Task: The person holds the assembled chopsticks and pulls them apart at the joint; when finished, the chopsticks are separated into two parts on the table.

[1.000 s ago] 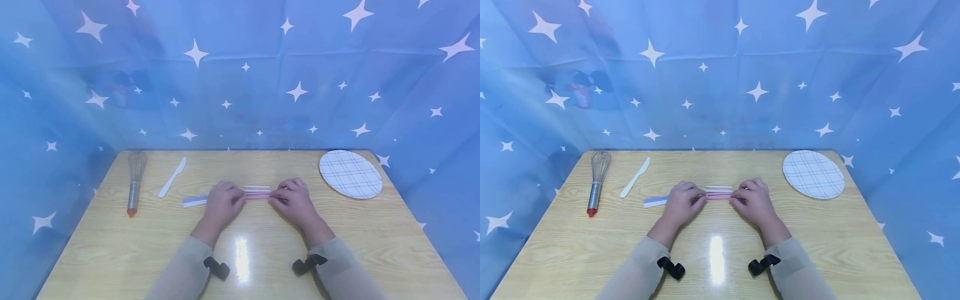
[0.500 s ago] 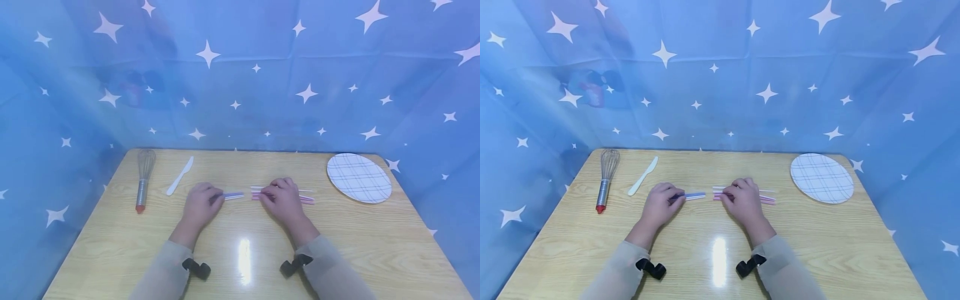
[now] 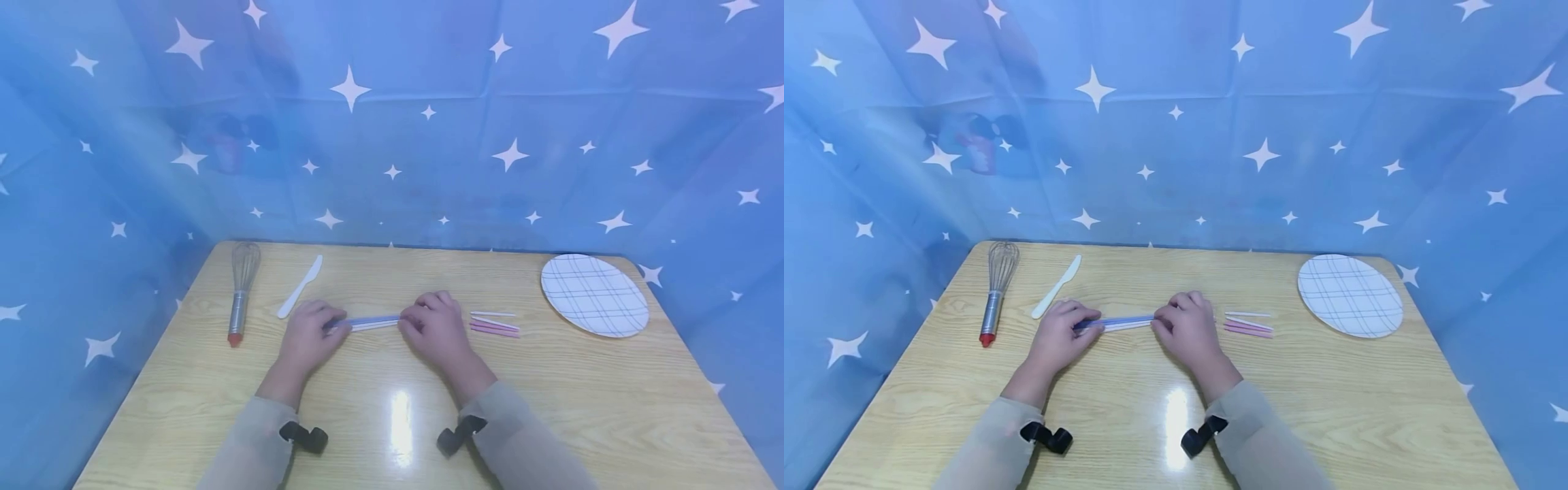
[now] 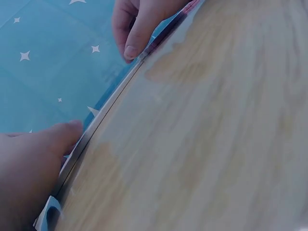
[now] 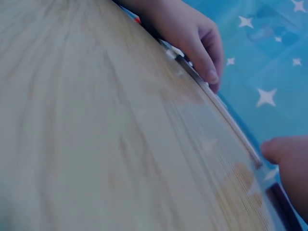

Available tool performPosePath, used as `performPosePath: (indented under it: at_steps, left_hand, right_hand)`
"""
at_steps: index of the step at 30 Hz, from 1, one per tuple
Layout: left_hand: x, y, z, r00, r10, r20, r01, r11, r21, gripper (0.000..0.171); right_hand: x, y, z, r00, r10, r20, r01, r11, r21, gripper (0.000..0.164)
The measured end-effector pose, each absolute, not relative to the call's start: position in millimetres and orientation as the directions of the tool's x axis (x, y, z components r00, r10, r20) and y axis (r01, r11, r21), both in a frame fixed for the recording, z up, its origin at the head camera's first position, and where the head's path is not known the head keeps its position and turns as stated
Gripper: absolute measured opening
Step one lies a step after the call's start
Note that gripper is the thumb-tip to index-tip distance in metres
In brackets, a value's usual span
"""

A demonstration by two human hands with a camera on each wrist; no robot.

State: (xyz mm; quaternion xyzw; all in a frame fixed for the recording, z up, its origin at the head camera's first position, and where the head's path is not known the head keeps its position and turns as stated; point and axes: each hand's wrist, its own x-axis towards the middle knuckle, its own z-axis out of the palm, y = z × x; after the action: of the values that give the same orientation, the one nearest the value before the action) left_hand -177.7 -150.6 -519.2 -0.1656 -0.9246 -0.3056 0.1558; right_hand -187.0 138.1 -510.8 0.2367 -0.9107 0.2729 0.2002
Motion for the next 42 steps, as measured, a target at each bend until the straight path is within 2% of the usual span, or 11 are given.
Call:
performPosePath:
  at_steps: [3, 7, 16, 21, 27, 36, 42]
  left_hand:
    - [-179, -151, -521, -0.905, 0.230, 0.359, 0.395, 0.766, 0.506, 0.032]
    - [-180, -151, -522, -0.902, 0.249, 0.352, 0.406, 0.767, 0.497, 0.032]
    - [-180, -153, -525, -0.880, 0.275, 0.388, 0.449, 0.752, 0.483, 0.030]
    - [-180, -153, -527, -0.862, 0.288, 0.416, 0.478, 0.733, 0.483, 0.028]
    - [-180, -151, -525, -0.859, 0.282, 0.428, 0.483, 0.726, 0.490, 0.028]
    - [-181, -151, -524, -0.887, 0.265, 0.379, 0.442, 0.728, 0.525, 0.028]
    - [-180, -150, -523, -0.868, 0.267, 0.418, 0.470, 0.711, 0.522, 0.026]
  right_hand:
    - [-185, 130, -508, -0.832, -0.336, 0.442, -0.518, 0.754, -0.404, 0.009]
    - [-184, 118, -506, -0.854, -0.358, 0.379, -0.496, 0.780, -0.381, 0.016]
    - [-184, 92, -512, -0.849, -0.422, 0.318, -0.512, 0.807, -0.296, 0.028]
    - [-183, 85, -515, -0.852, -0.432, 0.296, -0.509, 0.815, -0.276, 0.024]
    - [-184, 84, -516, -0.870, -0.418, 0.263, -0.487, 0.810, -0.327, 0.018]
    - [-183, 83, -516, -0.880, -0.413, 0.235, -0.475, 0.792, -0.384, 0.013]
    - [-183, 83, -517, -0.882, -0.409, 0.235, -0.471, 0.796, -0.381, 0.010]
